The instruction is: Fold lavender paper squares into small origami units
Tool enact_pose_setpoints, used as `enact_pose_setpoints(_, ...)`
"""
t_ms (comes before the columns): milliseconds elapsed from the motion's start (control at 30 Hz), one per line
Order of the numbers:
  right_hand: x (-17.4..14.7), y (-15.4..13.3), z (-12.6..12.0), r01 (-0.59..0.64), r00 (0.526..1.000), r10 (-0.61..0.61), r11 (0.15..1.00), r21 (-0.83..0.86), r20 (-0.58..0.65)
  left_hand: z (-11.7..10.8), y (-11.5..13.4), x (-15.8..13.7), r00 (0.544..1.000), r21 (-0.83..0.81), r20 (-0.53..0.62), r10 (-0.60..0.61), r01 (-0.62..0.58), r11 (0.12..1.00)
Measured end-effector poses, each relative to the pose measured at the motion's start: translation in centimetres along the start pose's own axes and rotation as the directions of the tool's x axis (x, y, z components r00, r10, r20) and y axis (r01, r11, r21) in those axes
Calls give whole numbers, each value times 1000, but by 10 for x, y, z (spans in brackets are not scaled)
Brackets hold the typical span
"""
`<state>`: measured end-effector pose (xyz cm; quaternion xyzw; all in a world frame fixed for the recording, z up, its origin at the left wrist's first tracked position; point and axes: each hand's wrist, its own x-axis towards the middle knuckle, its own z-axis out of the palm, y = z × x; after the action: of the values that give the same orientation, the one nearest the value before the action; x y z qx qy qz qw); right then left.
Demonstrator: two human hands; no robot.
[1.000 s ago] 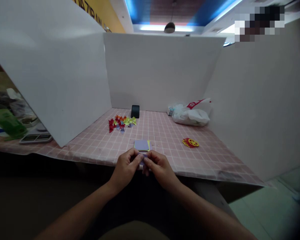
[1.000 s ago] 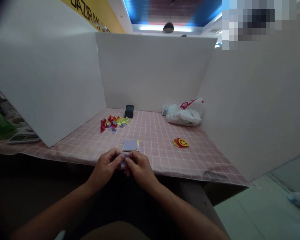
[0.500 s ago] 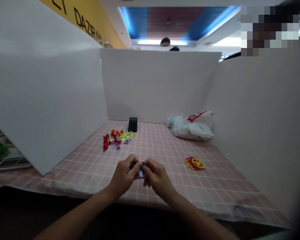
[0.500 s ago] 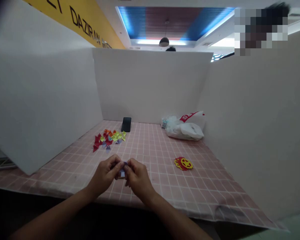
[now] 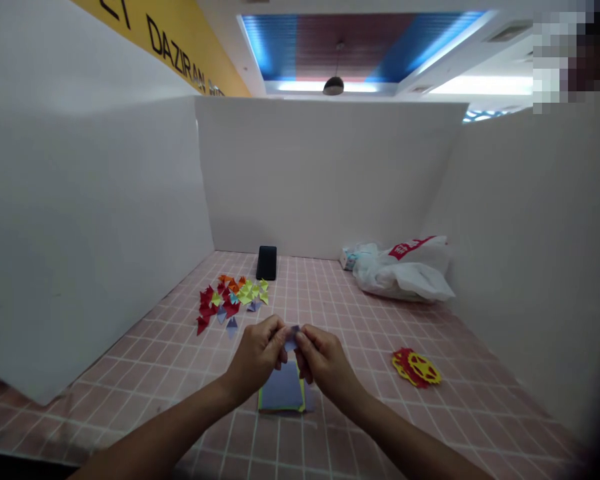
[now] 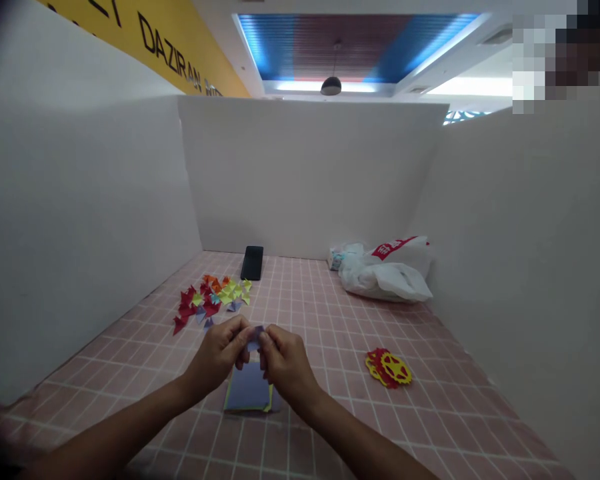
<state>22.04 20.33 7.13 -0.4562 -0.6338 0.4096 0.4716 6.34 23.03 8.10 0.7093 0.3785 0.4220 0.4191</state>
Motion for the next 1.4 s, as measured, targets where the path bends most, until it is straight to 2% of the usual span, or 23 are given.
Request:
enact_pose_setpoints(100, 8, 4, -7, -19, 1000, 19, 1000, 23, 23, 2, -4, 7, 999, 63, 52, -3, 0, 998)
enact_pose_setpoints(167, 10, 7, -14, -48, 997, 46, 998, 42, 58, 3, -7, 12, 993, 169, 106, 48, -65, 983)
enact_pose_setpoints(267, 8, 14, -26, -68, 997, 67, 997, -24, -40, -2, -16, 32, 971, 364, 164, 176, -225, 904)
enact_pose_setpoints(300, 7, 17, -30, -91, 993, 90, 996, -2, -78, -6, -20, 45, 972, 427, 147, 183, -230, 875)
enact_pose_setpoints(333, 6, 21, -34, -109, 987, 111, 994, 24, -115, -13, -26, 61, 983, 509, 95, 157, -184, 841)
enact_pose_setpoints(400, 6, 30, -40, -143, 980, 151, 987, 68, -130, -31, -40, 102, 996, 711, -81, 39, 30, 703)
enact_pose_setpoints(467, 6, 42, -45, -162, 972, 172, 984, 74, -160, -50, -58, 148, 986, 751, -166, -5, 129, 647)
enact_pose_setpoints(533, 8, 54, -48, -166, 964, 170, 985, 37, -206, -65, -77, 190, 971, 764, -234, -45, 213, 609)
enact_pose_setpoints(600, 10, 68, -51, -198, 952, 203, 979, 45, -229, -70, -96, 223, 954, 768, -292, -68, 276, 578)
enact_pose_setpoints(700, 15, 86, -55, -243, 916, 265, 964, 109, -301, -60, -119, 256, 924, 753, -371, -93, 358, 552)
enact_pose_setpoints(800, 18, 97, -57, -285, 898, 318, 947, 151, -303, -39, -136, 277, 882, 717, -457, -111, 440, 541)
enact_pose_setpoints(933, 20, 102, -55, -325, 881, 362, 931, 167, -303, -15, -152, 296, 823, 642, -543, -165, 535, 549)
enact_pose_setpoints(1100, 20, 101, -54, -334, 886, 355, 935, 119, -299, -6, -162, 309, 766, 554, -609, -208, 598, 578)
enact_pose_setpoints(1400, 18, 105, -55, -327, 898, 350, 936, 127, -267, -4, -157, 313, 746, 437, -607, -274, 601, 669)
